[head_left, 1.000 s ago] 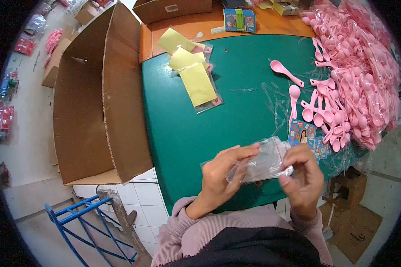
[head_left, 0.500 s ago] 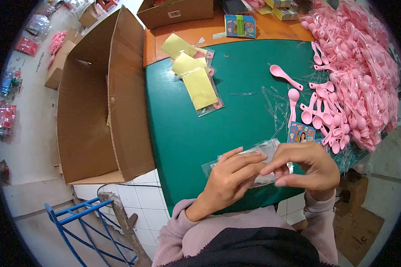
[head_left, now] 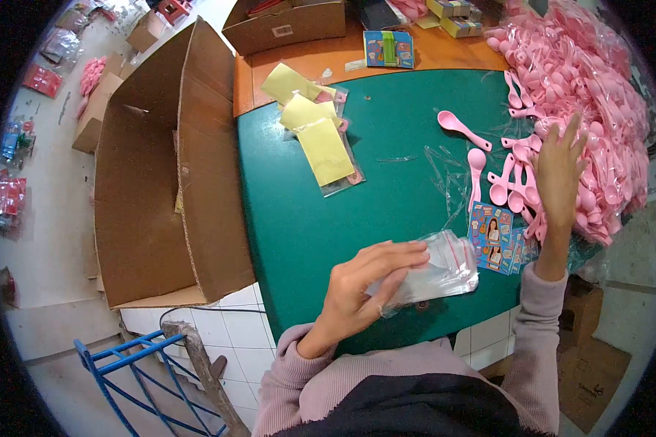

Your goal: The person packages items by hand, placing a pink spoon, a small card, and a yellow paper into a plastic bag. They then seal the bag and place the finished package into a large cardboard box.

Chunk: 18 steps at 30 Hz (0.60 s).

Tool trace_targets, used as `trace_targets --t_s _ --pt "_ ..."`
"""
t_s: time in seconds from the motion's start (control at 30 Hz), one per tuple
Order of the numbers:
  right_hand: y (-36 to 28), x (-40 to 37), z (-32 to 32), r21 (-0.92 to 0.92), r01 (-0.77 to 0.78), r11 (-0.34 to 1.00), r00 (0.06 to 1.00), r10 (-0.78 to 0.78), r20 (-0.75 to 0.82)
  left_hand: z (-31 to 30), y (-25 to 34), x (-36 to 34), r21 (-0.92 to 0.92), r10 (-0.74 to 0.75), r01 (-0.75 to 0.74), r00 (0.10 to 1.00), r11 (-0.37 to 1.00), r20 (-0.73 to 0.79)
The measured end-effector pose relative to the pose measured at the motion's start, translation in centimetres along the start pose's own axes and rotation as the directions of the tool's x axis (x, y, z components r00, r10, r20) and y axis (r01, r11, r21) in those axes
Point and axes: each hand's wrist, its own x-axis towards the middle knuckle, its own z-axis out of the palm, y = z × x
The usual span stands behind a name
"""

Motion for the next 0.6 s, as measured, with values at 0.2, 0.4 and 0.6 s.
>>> trace_targets --t_s 0.2,0.4,0.6 --pt "-13.4 -3.3 -3.5 0.743 -0.338 0.578 0.856 -0.139 0.497 -0.3 0.5 2.2 0.027 0.042 -0.041 0.999 0.999 -0.022" --pt "-15.3 -8.6 -1.8 0.726 -0.17 0.666 0.976 0.014 0.216 -0.8 -1.4 -1.8 0.227 0.038 -0.035 0.999 0.973 -0.009" --pt "-15.6 -14.3 -0.2 0.776 -0.368 0.512 0.9 -0.013 0.436 0.7 -3.4 -6.7 0.259 -0.196 0.195 0.98 0.946 -0.022"
